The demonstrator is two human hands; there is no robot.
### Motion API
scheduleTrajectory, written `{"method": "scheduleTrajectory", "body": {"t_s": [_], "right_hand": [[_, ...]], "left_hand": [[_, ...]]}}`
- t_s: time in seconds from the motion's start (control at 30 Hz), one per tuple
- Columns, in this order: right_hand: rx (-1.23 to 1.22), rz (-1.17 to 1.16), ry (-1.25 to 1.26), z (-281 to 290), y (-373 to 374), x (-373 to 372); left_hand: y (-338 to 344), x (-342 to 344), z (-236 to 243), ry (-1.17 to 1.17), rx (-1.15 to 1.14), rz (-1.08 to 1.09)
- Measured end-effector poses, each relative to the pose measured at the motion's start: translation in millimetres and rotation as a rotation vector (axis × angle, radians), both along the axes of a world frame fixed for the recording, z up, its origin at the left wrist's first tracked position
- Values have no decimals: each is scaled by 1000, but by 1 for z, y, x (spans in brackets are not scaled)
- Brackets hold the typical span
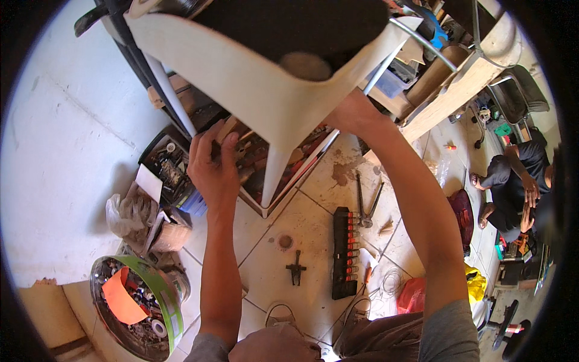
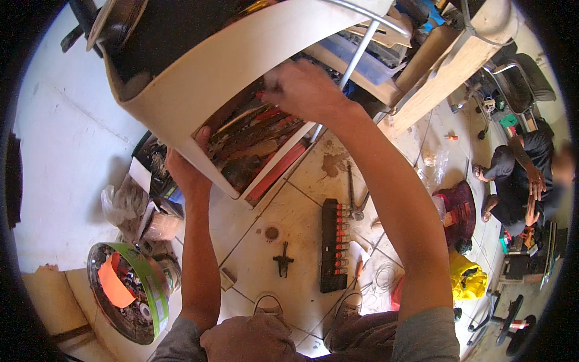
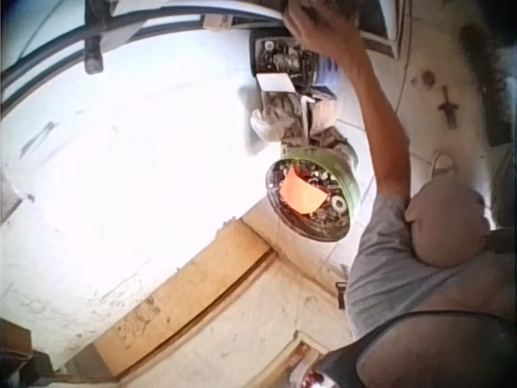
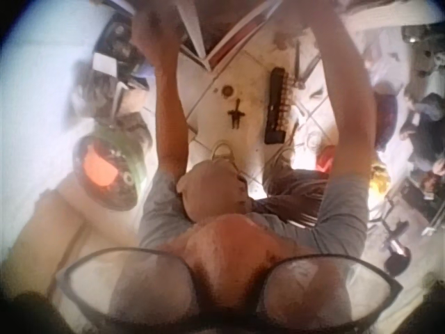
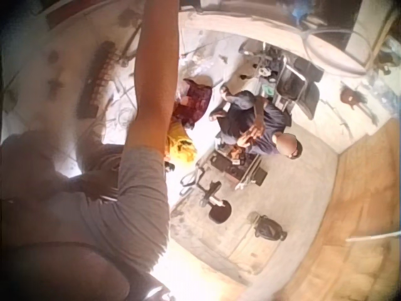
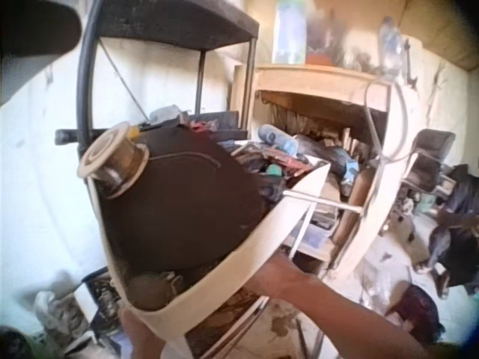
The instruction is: The person picks up a red socket set and places it on a shelf, then sorts through various tools on the floor before picking up and turning over a guitar body.
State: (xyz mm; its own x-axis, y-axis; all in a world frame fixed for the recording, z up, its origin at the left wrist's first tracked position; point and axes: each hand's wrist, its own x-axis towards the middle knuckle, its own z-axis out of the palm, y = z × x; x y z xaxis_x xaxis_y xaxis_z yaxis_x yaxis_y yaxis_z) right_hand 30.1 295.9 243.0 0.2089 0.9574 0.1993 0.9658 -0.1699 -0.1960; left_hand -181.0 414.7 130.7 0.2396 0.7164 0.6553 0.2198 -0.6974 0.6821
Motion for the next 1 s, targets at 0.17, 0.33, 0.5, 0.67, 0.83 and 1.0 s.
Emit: {"method": "scheduleTrajectory", "body": {"t_s": [0.17, 0.33, 0.5, 0.67, 0.83, 1.0], "right_hand": [[-445, 219, 256, -23, 15, -26], [-503, 233, 222, -18, 18, -27], [-531, 213, 24, -24, 28, -38], [-264, 311, 88, -44, 20, -24], [-246, 138, 218, -25, 17, -18], [-311, 333, 216, -24, 10, -50]], "left_hand": [[-2, 4, 0, -18, 27, -3], [0, 4, -2, -54, 40, -25], [2, -2, -1, -71, -44, -39], [4, -2, 0, -79, -49, -70], [7, -6, -2, -85, -62, -106], [6, -10, 6, -50, -101, -101]]}}
